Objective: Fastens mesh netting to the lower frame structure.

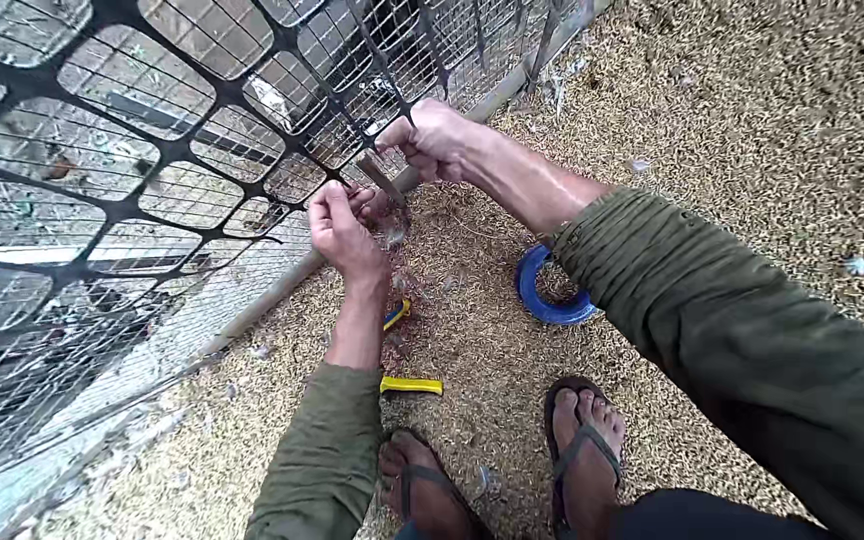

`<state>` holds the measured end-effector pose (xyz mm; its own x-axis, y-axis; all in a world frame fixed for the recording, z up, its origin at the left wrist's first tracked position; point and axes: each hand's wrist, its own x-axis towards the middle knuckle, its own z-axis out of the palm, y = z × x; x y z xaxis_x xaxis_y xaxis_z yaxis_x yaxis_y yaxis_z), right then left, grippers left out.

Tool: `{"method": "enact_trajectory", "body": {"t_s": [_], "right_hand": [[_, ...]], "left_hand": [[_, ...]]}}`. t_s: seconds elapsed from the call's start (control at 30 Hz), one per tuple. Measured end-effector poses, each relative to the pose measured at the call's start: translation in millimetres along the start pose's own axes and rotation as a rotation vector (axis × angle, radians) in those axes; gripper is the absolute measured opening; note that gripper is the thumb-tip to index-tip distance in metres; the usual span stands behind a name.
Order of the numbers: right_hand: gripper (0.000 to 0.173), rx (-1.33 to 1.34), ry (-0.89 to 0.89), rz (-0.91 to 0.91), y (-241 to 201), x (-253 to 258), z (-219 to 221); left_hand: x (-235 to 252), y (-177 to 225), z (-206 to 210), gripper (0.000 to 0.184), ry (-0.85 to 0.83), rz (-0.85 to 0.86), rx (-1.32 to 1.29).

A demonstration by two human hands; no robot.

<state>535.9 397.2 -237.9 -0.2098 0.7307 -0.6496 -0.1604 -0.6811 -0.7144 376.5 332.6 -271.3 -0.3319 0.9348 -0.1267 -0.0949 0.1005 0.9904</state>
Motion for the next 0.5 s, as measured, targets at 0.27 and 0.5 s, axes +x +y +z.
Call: {"method": "enact_trajectory", "body": {"t_s": [0.27,0.5], "right_hand": [[0.024,-0.008,0.025,0.002,-1.5,-2.6,1.0],[0.021,-0.023,0.030,-0.016,-0.8,-3.4,1.1]], "left_hand": [[3.4,11.9,9.9,0.023,0.003,-0.072,-0.011],[3.5,11.3,12.0,0.020,0.000,-0.052,-0.019]]}}
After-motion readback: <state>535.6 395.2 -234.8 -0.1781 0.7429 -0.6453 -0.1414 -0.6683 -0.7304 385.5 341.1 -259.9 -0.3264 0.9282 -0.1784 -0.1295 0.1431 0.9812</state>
